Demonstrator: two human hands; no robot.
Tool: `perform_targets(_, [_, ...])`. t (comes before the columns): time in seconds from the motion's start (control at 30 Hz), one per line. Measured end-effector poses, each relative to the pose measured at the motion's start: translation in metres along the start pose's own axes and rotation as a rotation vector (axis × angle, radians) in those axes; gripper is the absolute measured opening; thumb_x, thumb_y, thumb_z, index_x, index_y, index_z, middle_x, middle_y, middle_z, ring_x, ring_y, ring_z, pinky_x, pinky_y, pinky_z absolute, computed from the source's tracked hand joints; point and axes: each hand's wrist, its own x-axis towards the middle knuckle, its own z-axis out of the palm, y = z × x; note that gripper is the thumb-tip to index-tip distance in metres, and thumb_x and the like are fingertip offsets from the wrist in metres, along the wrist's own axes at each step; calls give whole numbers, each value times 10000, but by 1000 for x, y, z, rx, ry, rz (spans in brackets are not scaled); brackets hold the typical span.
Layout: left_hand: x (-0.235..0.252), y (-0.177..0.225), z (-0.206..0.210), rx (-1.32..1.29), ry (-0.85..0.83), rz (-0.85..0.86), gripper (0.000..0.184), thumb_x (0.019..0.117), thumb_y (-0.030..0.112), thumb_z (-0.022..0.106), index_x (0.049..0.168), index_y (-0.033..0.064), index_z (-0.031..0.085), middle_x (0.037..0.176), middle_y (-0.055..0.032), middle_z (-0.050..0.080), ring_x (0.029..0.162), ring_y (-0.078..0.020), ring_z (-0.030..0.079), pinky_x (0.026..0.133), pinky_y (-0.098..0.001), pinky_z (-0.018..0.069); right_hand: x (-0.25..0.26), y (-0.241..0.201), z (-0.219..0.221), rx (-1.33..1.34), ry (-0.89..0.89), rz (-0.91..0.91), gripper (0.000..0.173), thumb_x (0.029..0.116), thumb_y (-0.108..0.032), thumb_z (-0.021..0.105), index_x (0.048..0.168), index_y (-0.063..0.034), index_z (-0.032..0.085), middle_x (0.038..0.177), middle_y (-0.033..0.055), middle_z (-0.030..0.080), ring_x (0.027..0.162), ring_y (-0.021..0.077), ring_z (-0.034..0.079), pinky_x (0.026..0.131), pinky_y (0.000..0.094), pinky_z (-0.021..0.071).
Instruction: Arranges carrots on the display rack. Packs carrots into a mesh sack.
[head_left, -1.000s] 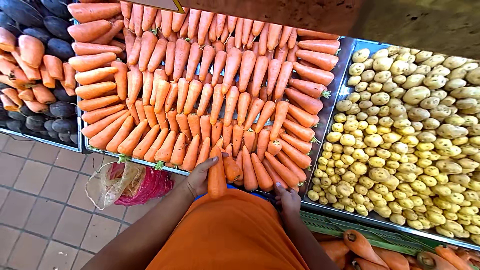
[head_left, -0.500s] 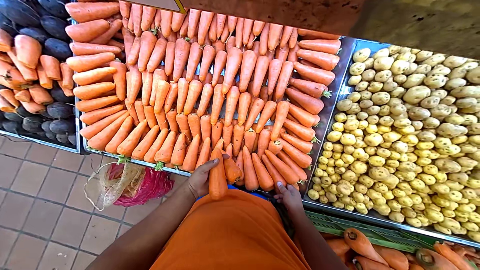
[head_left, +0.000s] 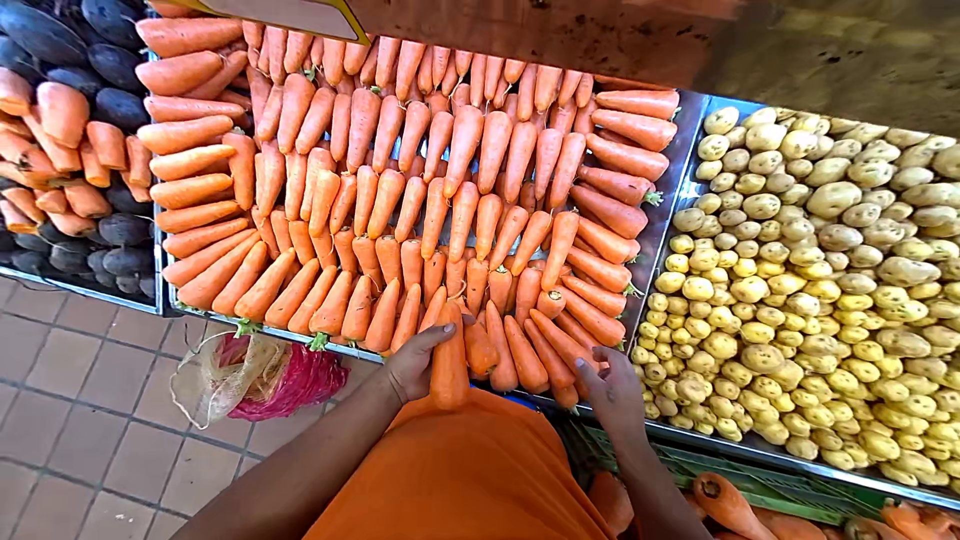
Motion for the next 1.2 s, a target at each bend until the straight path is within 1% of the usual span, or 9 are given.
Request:
perform_targets(0.1, [8,3,27,91,-76,-68,565,862,517,687,1320,196,602,1110,-114,706,954,-233,710,842,-450,605,-22,-38,7,535,-485,69,622,957,-418,626,1456,-83,467,1251,108,689,976,270,727,803,461,629])
perform_targets(0.17, [21,3,48,149,-124,-86,523,885,439,669,1330,177,586,1124,-106,694,968,-225,698,848,-447,596,-21,-53,12,657,-590,36,683,898,-421,701,1460,-85,505,1193,124,704,959,267,726,806,448,629])
perform_targets(0.23, [30,2,61,173,-149,-94,482,927,329,640,1363,140,562,1235,-135,656,1074,-286,671,903,-517,573,-7,-46,8,539,-428,-47,536,875,-350,745,1333,-93,636,1071,84,745,913,210,730,793,422,627])
perform_targets(0.33, [36,-1,65,138,-153,-106,405,1029,284,514,1408,138,512,1446,-146,577,1242,-373,615,971,-586,535,34,3,-16,59,-194,-187,603,843,-426,777,1367,-153,652,1211,75,712,1108,222,681,961,514,560])
perform_targets(0.5, [42,-4,73,149,151,-137,415,1084,406,442,1387,127,499,1167,-173,701,1023,-338,705,866,-520,582,76,56,-30,-230,-191,-298,612,883,-408,794,1409,-149,618,1329,107,658,1268,290,599,1076,564,471])
perform_targets(0.73, [54,0,85,185,272,-107,419,1068,409,488,1360,110,518,1109,-166,703,971,-296,710,821,-439,593,86,60,-22,-246,-151,-279,552,874,-388,792,1351,-139,668,1287,105,606,1167,261,612,951,523,549])
perform_targets(0.93, [77,-3,110,206,276,-61,476,1072,394,503,1428,78,471,1148,-172,718,993,-290,720,858,-442,593,60,16,-38,-201,-101,-219,556,917,-431,749,1346,-89,656,1347,150,591,1184,326,599,969,547,529])
perform_targets(1.07, [95,-16,136,248,231,-50,587,1064,504,460,1471,81,456,1281,-138,672,1137,-268,676,975,-457,563,28,-31,-45,203,-294,-182,680,875,-532,715,1466,-233,566,1313,32,663,1127,180,662,947,475,564])
perform_targets(1.2, [109,-21,129,539,67,-98,673,1036,502,526,1568,139,329,1455,-129,567,1332,-291,563,1088,-540,475,68,11,-47,72,-27,-429,642,807,-442,805,1362,-152,663,1265,64,682,1198,230,621,1006,517,519])
